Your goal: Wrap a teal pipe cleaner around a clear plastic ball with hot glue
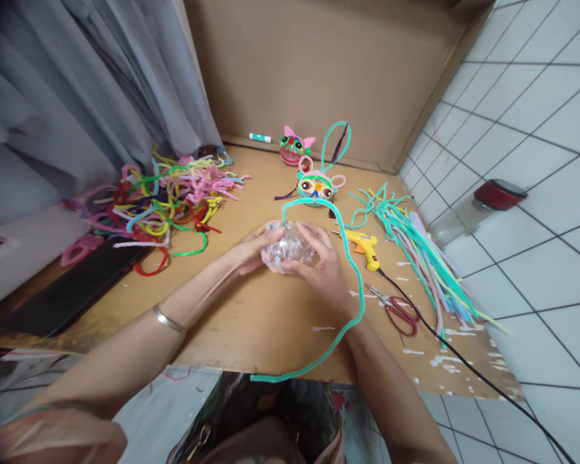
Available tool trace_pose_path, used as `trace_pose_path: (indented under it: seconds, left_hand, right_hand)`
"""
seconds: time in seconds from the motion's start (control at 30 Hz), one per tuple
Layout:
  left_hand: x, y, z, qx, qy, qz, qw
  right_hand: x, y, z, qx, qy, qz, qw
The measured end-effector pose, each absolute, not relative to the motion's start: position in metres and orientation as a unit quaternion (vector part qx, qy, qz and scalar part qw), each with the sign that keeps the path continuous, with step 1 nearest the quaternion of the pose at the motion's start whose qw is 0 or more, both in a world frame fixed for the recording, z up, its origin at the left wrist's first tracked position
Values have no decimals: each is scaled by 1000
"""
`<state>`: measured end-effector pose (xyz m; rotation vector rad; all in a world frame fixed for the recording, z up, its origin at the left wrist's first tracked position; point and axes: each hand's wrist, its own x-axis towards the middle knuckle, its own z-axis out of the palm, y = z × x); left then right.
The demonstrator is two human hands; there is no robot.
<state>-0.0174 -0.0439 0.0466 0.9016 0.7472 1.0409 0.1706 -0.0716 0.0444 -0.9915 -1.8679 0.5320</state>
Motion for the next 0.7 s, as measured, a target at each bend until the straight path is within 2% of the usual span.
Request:
trace_pose_path:
  seconds: [0.23,0.7]
  left_hand:
    - [-17,-45,48,418,337,473,699]
    - [-13,-49,58,500,348,506,610]
  right_hand:
    - [167,-72,44,-397,-769,184,466]
    - [164,-77,38,-369,-776,98,501]
